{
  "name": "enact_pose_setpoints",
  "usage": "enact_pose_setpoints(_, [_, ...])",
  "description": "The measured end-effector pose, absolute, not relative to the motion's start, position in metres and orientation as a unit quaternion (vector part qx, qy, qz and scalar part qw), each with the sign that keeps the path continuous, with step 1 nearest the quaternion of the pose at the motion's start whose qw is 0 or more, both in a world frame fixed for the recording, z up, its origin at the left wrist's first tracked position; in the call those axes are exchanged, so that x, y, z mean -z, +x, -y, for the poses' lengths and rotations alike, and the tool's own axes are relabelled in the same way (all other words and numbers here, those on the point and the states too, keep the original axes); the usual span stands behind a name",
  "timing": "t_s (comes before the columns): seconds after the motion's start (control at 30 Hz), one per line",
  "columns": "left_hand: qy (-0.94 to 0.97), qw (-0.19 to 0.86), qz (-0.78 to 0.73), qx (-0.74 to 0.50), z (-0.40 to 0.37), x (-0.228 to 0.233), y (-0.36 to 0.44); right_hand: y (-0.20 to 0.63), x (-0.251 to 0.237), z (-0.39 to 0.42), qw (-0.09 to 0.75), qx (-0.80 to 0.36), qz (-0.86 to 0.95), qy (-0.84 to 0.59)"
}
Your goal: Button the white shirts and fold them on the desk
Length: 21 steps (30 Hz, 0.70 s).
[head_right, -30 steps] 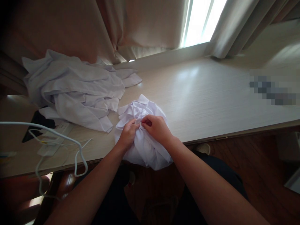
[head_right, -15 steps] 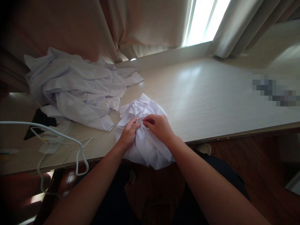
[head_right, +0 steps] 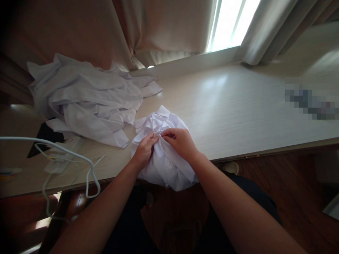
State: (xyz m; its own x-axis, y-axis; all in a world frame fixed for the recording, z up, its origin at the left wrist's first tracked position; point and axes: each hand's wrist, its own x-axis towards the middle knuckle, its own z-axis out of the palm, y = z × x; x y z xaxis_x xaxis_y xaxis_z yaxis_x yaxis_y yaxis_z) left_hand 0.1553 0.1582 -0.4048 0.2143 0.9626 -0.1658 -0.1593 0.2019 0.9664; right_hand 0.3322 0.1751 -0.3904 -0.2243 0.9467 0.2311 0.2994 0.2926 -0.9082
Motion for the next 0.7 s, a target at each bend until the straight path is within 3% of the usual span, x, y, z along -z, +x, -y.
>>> enact_pose_setpoints(0.7, [0.48, 0.626, -0.437, -0.432, -0.158, 0.4014, 0.1544, 0.3329, 0.3921, -0.178, 0.428, -0.401, 0.669, -0.455])
